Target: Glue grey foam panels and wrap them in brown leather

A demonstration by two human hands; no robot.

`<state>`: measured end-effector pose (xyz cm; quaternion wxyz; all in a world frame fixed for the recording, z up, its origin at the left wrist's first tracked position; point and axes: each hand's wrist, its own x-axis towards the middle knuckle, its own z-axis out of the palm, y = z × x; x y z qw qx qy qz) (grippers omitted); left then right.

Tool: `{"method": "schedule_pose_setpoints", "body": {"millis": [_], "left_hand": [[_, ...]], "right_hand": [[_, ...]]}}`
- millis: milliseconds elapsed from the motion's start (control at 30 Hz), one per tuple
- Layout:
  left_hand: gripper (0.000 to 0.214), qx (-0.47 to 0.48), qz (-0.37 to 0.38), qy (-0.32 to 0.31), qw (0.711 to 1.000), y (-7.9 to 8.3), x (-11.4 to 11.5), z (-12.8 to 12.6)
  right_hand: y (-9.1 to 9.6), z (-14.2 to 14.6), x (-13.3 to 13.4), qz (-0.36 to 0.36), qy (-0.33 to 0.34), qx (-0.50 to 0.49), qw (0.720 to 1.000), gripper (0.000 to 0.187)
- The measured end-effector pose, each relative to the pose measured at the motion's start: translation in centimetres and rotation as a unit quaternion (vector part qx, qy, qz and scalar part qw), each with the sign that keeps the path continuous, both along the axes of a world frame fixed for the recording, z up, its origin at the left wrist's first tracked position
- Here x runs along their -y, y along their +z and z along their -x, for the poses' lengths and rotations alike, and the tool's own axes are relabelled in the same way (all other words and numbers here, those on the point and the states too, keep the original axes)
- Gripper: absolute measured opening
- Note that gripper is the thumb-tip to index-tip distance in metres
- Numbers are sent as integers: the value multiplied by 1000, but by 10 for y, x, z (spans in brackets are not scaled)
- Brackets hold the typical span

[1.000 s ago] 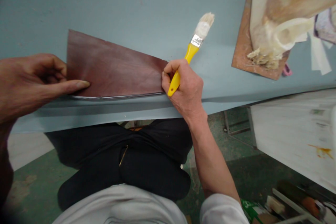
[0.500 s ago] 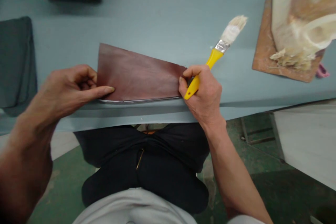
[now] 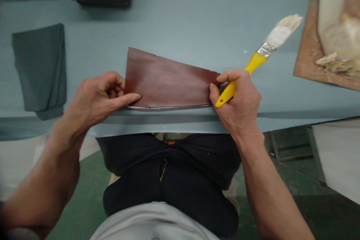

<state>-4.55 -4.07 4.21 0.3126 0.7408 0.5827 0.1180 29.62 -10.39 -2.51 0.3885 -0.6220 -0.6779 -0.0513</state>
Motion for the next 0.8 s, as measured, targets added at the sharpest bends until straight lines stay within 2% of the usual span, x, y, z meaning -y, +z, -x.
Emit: {"method": "schedule_pose_setpoints", "body": {"millis": [267, 500, 800], "left_hand": [[36, 37, -8, -23, 999, -3, 4, 4], [29, 39, -34, -37, 998, -3, 1, 5], [29, 87, 10, -48, 995, 0, -4, 7]], "right_hand": [[-1, 0, 0, -7, -23, 57, 998, 22], [-6, -8, 1, -20, -28, 67, 997, 29], [-7, -11, 2, 16, -51, 55, 997, 32]]}}
